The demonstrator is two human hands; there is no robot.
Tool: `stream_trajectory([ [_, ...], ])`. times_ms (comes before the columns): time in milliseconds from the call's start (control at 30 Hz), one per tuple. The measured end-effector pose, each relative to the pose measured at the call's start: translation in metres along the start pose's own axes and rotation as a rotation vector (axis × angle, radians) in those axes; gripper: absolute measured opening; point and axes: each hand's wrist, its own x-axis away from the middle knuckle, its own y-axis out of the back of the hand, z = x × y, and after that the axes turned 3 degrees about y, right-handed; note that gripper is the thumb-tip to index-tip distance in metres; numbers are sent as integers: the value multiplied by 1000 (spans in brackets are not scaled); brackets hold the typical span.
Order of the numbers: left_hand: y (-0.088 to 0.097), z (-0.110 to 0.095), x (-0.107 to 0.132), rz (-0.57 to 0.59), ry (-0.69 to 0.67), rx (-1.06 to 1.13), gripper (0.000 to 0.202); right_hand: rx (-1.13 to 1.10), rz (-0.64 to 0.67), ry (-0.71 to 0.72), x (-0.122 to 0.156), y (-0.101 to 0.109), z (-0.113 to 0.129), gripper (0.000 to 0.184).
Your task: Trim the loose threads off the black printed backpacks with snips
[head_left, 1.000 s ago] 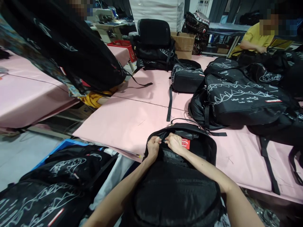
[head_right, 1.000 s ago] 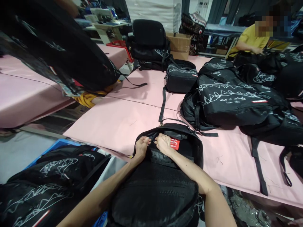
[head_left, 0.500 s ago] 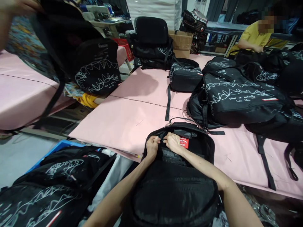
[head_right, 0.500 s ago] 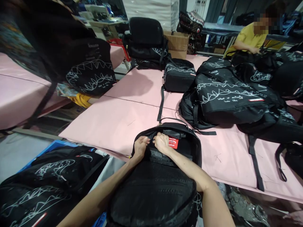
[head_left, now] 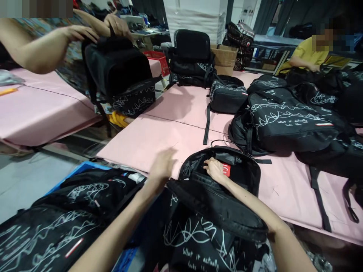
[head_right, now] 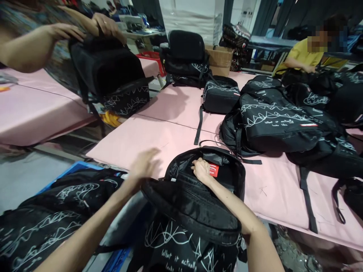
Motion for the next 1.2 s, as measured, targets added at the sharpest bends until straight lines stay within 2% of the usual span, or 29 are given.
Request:
stream_trajectory([
  [100,-23,-16,16,686,-229,294,37,3,-13,-35,14,12,-4,33],
  [133,-29,-21,24,833,-296,320,38,-6,-12,-51,21,17,-5,36],
  [167,-34,-25,33,913,-348,312,39,-22,0,-59,28,21,-6,40],
  [200,-38,-28,41,931,-382,289,40,-37,27,-57,36,24,-6,43],
  [300,-46,-30,62,862,-395,260,29,-37,126,-30,60,28,-2,43],
  [400,-56,-24,77,735,-267,196,22,0,147,-45,89,27,-2,32],
  [533,-74,-19,91,557,-133,49,20,44,172,-212,133,22,-24,22],
  [633,-88,-25,92,474,-44,-7,39,67,182,-299,156,17,-40,19],
  [700,-97,-32,90,503,-21,-61,48,71,173,-318,164,14,-44,17],
  [833,-110,-44,85,576,-4,-108,45,78,152,-347,170,9,-46,15],
  [1033,-121,-42,60,591,99,-150,52,38,140,-336,172,9,-51,14],
  [1100,-120,-42,53,620,84,-153,47,11,128,-333,171,9,-52,14],
  [1200,-115,-48,59,656,-35,-125,38,-31,99,-343,169,11,-51,16],
])
